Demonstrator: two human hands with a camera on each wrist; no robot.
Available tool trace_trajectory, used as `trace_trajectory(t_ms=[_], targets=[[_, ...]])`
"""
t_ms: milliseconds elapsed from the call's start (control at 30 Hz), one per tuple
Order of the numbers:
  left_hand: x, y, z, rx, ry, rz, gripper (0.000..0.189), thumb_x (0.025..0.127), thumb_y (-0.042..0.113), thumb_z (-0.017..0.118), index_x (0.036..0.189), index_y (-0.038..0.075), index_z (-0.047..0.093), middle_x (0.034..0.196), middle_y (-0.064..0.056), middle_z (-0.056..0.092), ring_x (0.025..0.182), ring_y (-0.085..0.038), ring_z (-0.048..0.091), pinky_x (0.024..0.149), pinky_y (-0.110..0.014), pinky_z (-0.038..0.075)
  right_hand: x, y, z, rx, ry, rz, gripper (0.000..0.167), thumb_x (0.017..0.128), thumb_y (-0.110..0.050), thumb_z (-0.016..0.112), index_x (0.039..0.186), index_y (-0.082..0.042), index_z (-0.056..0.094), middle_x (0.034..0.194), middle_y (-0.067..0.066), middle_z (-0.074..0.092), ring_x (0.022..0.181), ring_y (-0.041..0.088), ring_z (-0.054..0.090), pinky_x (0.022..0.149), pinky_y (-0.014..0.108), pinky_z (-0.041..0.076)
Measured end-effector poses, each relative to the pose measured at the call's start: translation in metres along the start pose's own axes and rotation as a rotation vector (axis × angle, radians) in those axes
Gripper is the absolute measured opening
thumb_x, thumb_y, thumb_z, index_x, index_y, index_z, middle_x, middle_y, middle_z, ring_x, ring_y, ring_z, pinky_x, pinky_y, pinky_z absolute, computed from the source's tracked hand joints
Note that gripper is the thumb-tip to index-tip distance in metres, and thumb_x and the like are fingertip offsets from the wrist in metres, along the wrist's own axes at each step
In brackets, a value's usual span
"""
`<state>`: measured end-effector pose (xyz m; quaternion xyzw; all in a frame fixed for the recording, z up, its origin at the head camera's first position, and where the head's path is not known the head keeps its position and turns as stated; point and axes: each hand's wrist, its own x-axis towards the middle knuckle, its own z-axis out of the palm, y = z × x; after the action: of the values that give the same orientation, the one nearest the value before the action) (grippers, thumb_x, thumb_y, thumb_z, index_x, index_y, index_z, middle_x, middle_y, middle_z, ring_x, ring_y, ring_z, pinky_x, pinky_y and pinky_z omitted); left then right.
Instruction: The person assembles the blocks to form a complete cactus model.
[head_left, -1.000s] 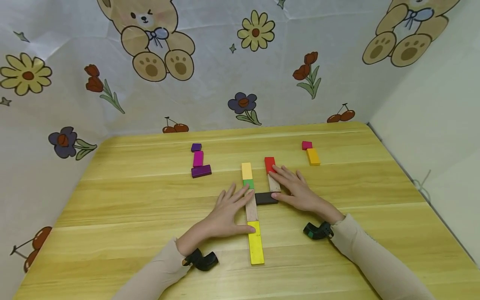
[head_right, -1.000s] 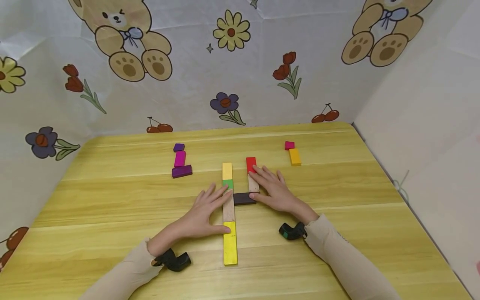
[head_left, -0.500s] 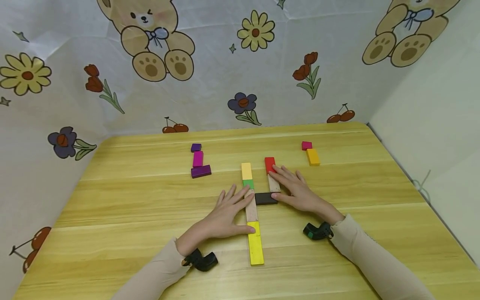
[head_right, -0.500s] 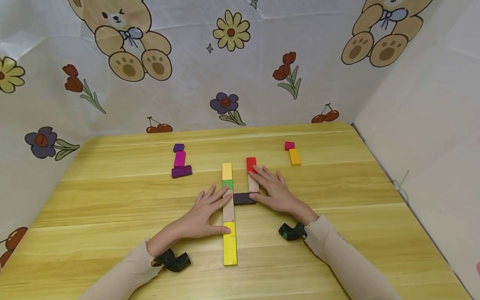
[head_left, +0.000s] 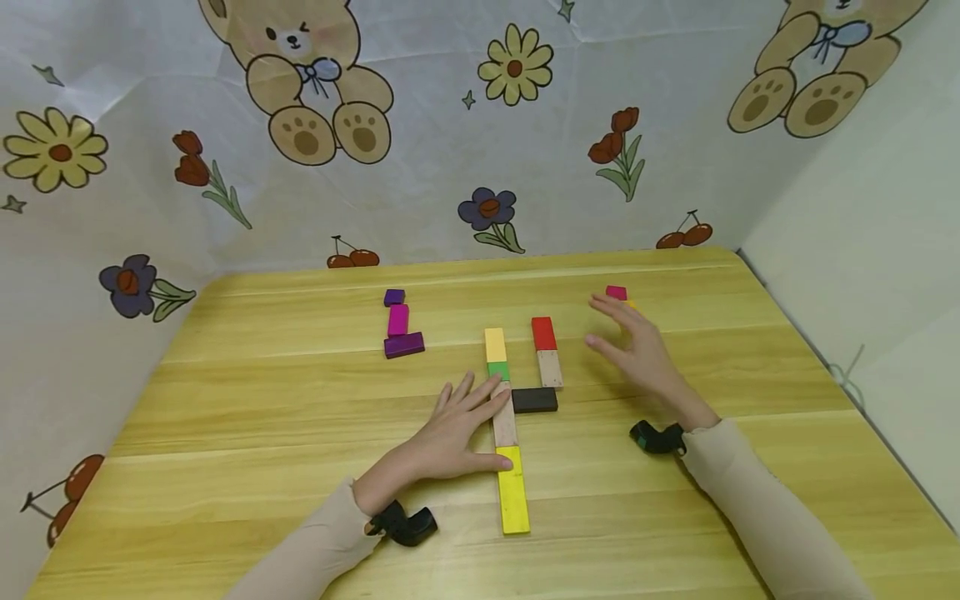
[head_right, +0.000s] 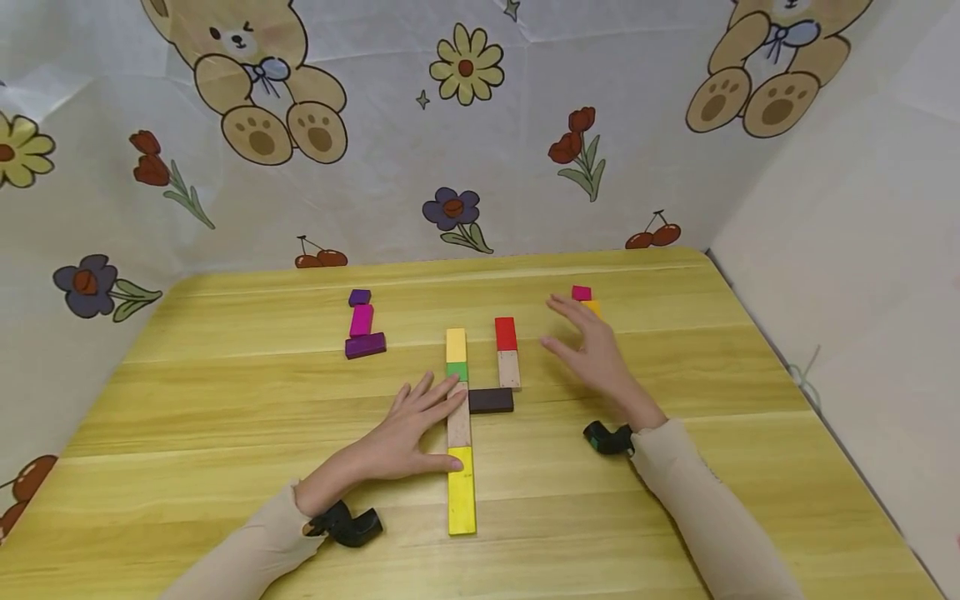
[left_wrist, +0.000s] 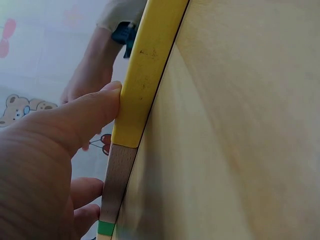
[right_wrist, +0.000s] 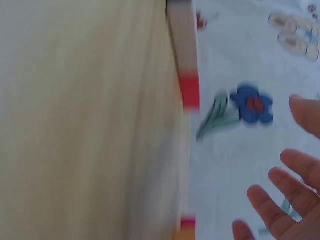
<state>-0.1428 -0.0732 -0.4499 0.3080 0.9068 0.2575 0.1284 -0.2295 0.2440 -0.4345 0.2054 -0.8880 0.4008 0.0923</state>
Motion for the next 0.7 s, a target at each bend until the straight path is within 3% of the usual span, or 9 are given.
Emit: trace_trajectory(t_ms=[67,167,433,500,567,700], targets=[[0.000,0.001,0.000,0.000,-0.001,-0.001,0.095,0.083,0.059,0.068,0.157,0.020,0.022,0.166,0.000,0.007,0.151,-0.039,-0.002,0.118,-0.063,-0.002,0.006,0.012,-0.014,-0.001,0.047,0.038,0.058,0.091,-0.017,0.070,0.143,-0.005,0.048,0.150,0.019,0.043,0.136,0.041,0.040,0.106,0.064,0.035],[0.000,0.001,-0.001,0.002,-0.001,-0.002,0.095,0.083,0.059,0.068,0.157,0.020,0.023,0.166,-0.001,0.008,0.151,-0.039,-0.002,0.118,-0.063,-0.002,0.013,0.030,-0.032,0.030,0.045,0.132,0.063,0.091,-0.017,0.070,0.147,-0.006,0.043,0.151,0.020,0.038,0.130,0.042,0.042,0.101,0.061,0.039],[-0.001,0.002,0.001,-0.009,0.005,0.003,0.095,0.083,0.058,0.069,0.157,0.019,0.023,0.166,0.000,0.008,0.151,-0.039,-0.001,0.118,-0.063,-0.003,0.013,0.066,-0.051,0.108,-0.106,0.294,0.083,0.088,-0.023,0.074,0.155,-0.007,0.027,0.157,0.021,0.024,0.130,0.045,0.039,0.105,0.062,0.036],[-0.001,0.002,0.000,-0.006,0.007,0.005,0.095,0.083,0.058,0.069,0.157,0.019,0.023,0.166,-0.001,0.008,0.151,-0.040,-0.001,0.118,-0.063,-0.002,0.013,0.069,-0.052,0.109,-0.128,0.315,0.083,0.089,-0.023,0.074,0.155,-0.007,0.026,0.158,0.021,0.024,0.131,0.043,0.039,0.105,0.053,0.040],[-0.001,0.001,0.000,-0.002,0.012,0.011,0.094,0.083,0.057,0.070,0.157,0.019,0.024,0.166,-0.002,0.010,0.151,-0.041,0.000,0.118,-0.064,-0.001,0.012,0.072,-0.051,0.109,-0.143,0.336,0.083,0.089,-0.024,0.074,0.155,-0.006,0.026,0.158,0.020,0.024,0.130,0.040,0.040,0.102,0.036,0.044],[-0.001,0.001,-0.001,-0.003,0.015,0.015,0.094,0.083,0.056,0.070,0.156,0.018,0.026,0.166,-0.003,0.011,0.150,-0.043,0.001,0.117,-0.066,0.000,0.011,0.075,-0.049,0.083,-0.165,0.340,0.083,0.089,-0.023,0.073,0.155,-0.005,0.026,0.153,0.024,0.031,0.124,0.035,0.043,0.083,0.010,0.038]])
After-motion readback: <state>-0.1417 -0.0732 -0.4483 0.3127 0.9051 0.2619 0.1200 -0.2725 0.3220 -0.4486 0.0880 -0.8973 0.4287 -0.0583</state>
